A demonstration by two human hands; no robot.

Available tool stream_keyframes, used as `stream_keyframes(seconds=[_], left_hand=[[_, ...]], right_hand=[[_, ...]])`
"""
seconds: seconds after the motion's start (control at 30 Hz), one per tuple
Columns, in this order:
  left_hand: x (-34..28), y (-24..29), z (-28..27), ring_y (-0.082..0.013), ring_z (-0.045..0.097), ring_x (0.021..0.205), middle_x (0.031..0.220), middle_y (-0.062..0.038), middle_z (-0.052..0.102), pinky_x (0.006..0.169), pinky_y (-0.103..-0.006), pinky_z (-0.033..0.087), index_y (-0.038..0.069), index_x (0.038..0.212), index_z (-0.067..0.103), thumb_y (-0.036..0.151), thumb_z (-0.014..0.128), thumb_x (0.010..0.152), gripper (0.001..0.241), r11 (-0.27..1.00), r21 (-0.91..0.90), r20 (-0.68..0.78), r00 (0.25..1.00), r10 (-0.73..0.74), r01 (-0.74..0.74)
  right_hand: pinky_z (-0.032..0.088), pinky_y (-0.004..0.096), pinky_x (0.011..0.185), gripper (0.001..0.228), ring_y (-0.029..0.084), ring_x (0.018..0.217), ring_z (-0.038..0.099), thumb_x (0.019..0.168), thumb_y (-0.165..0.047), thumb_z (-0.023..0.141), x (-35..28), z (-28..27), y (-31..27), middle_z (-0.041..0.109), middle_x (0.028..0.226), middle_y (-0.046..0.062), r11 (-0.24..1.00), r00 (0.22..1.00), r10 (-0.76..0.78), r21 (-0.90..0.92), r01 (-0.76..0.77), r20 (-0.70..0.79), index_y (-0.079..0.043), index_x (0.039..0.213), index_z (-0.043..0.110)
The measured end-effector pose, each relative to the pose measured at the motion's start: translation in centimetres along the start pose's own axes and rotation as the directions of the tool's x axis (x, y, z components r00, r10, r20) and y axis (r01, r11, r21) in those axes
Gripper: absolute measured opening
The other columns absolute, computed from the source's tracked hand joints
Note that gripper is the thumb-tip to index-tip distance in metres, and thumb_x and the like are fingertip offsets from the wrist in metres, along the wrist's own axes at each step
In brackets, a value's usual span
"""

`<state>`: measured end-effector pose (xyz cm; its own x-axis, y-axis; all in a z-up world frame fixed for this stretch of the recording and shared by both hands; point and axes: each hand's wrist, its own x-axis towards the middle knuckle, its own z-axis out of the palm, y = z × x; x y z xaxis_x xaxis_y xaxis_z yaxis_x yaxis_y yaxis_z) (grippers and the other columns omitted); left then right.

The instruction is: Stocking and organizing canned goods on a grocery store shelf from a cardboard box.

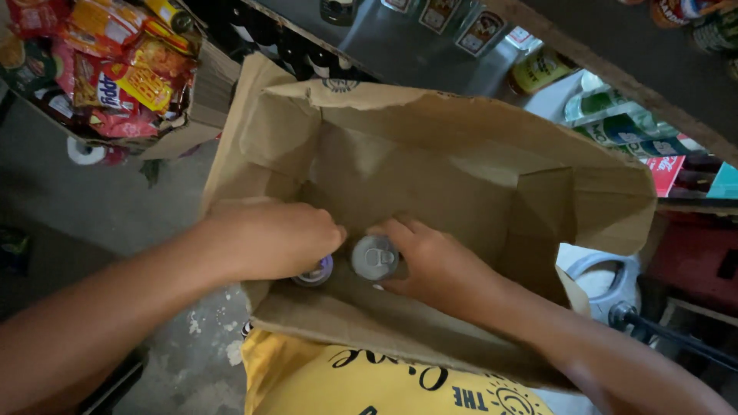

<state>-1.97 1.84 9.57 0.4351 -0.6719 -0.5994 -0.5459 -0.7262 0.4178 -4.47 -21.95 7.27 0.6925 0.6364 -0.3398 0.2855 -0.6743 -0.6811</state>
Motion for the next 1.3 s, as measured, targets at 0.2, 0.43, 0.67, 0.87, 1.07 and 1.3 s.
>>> stream_keyframes(seconds=[0.2, 0.43, 0.67, 0.87, 1.07, 1.3], left_hand=[[2.1, -2.0, 4.1, -0.0348, 0.070, 0.097, 0.101, -0.013, 0.072, 0.076, -0.0490, 0.057, 0.008, 0.093, 0.072, 0.018, 0.054, 0.091, 0.021, 0.997, 0.061, -0.030, 0.998, 0.054, -0.052], [3.4, -1.4, 4.3, -0.0385, 0.070, 0.099, 0.109, -0.016, 0.071, 0.080, -0.0500, 0.057, 0.007, 0.101, 0.074, 0.017, 0.056, 0.091, 0.022, 1.000, 0.022, 0.094, 0.996, -0.003, 0.001], [3.2, -1.6, 3.3, -0.0383, 0.070, 0.101, 0.110, -0.018, 0.072, 0.083, -0.0500, 0.056, 0.003, 0.100, 0.074, 0.016, 0.056, 0.092, 0.024, 0.999, 0.028, 0.128, 0.992, 0.016, -0.020], [3.2, -1.5, 3.3, -0.0389, 0.068, 0.104, 0.111, -0.017, 0.071, 0.083, -0.0504, 0.056, 0.002, 0.101, 0.073, 0.016, 0.055, 0.093, 0.024, 0.999, 0.038, 0.100, 0.994, 0.031, -0.035], [3.3, -0.9, 2.5, -0.0394, 0.068, 0.104, 0.112, -0.017, 0.071, 0.085, -0.0497, 0.056, 0.003, 0.102, 0.074, 0.016, 0.056, 0.092, 0.025, 0.997, 0.052, 0.154, 0.986, -0.059, 0.051], [2.3, 0.3, -3.4, -0.0376, 0.072, 0.086, 0.087, -0.019, 0.073, 0.075, -0.0491, 0.056, 0.005, 0.087, 0.072, 0.019, 0.060, 0.088, 0.019, 0.977, 0.144, -0.067, 0.983, 0.169, -0.159]], right_hand=[[0.054, 0.047, 0.089, 0.061, 0.042, 0.109, 0.063, 0.072, -0.019, 0.084, 0.0, 2.4, 0.7, 0.062, 0.120, 0.017, 0.997, 0.999, -0.043, 0.071, 0.042, 0.020, -0.010, 0.126, 0.057], [0.051, 0.049, 0.088, 0.060, 0.043, 0.112, 0.060, 0.078, -0.019, 0.082, 0.3, 3.9, 1.0, 0.057, 0.125, 0.018, 0.996, 0.981, 0.057, 0.054, -0.068, 0.186, -0.010, 0.129, 0.053], [0.051, 0.042, 0.096, 0.054, 0.038, 0.115, 0.063, 0.076, -0.012, 0.080, 1.1, 4.5, 4.2, 0.064, 0.124, 0.020, 0.980, 0.985, -0.119, 0.174, 0.096, 0.128, -0.003, 0.125, 0.059], [0.052, 0.039, 0.099, 0.046, 0.031, 0.118, 0.066, 0.090, -0.011, 0.068, 1.4, 4.1, 3.8, 0.069, 0.128, 0.018, 0.961, 0.948, -0.060, 0.274, -0.029, 0.312, -0.004, 0.135, 0.059], [0.049, 0.042, 0.099, 0.052, 0.037, 0.119, 0.061, 0.088, -0.014, 0.071, 1.5, 4.3, 5.3, 0.063, 0.132, 0.023, 0.972, 0.969, -0.135, 0.216, 0.090, 0.205, 0.000, 0.136, 0.056], [0.053, 0.042, 0.090, 0.043, 0.036, 0.108, 0.067, 0.091, -0.021, 0.070, 0.6, -1.1, 3.6, 0.067, 0.123, 0.018, 0.997, 0.995, 0.051, 0.051, -0.056, 0.087, -0.006, 0.130, 0.060]])
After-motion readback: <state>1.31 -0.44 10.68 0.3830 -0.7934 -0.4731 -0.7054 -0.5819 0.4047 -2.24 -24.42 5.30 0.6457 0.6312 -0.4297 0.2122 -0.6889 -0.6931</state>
